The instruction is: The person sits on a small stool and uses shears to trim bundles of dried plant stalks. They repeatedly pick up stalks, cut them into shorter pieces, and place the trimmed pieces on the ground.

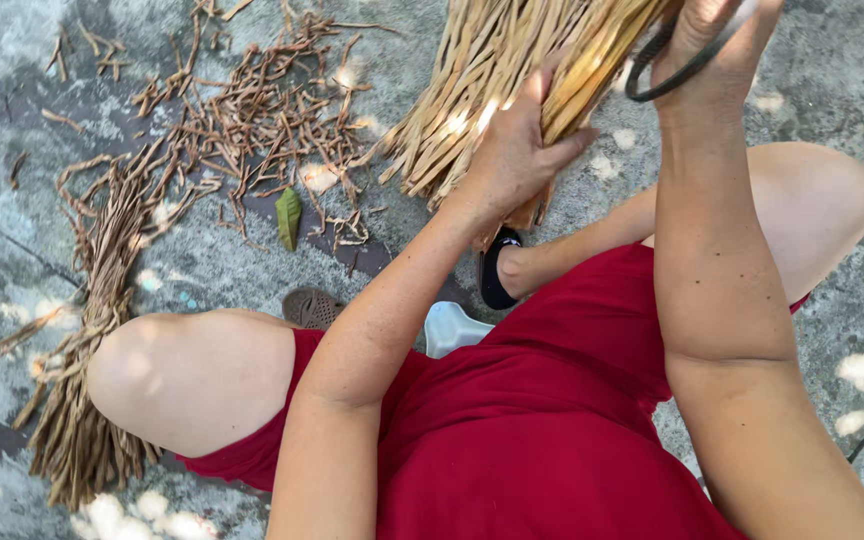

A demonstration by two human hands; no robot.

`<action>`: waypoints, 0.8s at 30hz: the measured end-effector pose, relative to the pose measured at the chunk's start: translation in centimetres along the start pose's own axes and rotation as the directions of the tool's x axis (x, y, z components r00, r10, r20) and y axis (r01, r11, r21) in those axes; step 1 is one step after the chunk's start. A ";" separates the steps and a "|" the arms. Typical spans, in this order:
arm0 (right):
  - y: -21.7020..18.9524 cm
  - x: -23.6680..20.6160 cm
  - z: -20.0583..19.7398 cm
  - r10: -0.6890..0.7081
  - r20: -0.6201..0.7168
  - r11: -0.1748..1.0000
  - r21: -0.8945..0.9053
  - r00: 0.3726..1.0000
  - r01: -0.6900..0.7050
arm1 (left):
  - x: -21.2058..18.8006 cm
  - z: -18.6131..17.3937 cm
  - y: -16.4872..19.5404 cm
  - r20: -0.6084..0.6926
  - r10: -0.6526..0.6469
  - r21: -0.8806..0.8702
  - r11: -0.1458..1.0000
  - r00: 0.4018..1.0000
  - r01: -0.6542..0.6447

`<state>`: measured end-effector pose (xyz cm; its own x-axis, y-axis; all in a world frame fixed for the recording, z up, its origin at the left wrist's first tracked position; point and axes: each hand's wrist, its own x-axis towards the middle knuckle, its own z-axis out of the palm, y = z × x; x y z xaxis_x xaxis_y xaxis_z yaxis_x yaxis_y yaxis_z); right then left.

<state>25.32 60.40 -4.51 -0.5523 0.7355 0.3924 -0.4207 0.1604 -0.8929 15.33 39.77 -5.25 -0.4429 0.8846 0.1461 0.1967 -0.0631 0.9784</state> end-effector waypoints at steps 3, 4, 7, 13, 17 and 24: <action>1.6 1.1 -2.8 0.032 -0.231 0.955 -0.281 0.972 -0.098 | 2.0 1.1 -2.3 0.041 -0.352 0.130 0.930 0.935 0.344; 2.1 0.5 -3.1 0.118 -0.289 0.957 -0.221 0.950 -0.186 | 2.4 1.4 -3.4 0.041 -0.426 0.175 0.894 0.904 0.413; 3.8 -1.3 -3.4 0.618 -0.474 0.758 0.146 0.628 -0.636 | 2.3 2.8 -7.3 -0.050 -0.423 0.609 0.705 0.905 0.363; 9.8 -6.3 -0.4 0.782 -0.381 0.198 -0.598 0.492 -0.777 | 0.0 5.1 -13.8 0.013 -0.618 0.825 0.451 0.786 0.340; 12.7 -8.5 1.5 0.758 -0.284 0.162 -0.791 0.587 -0.591 | -0.9 6.1 -16.4 -0.031 -0.572 0.847 0.421 0.819 0.326; 15.9 -7.3 2.7 0.707 -0.371 0.053 -0.821 0.601 -0.569 | 1.4 6.4 -19.1 -0.021 -0.474 0.917 0.341 0.880 0.206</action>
<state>20.75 55.78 -20.98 -0.3626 0.8003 -0.4776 0.8826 0.1303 -0.4517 16.56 45.22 -24.70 -0.5018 0.7986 -0.3323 0.7782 0.5846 0.2296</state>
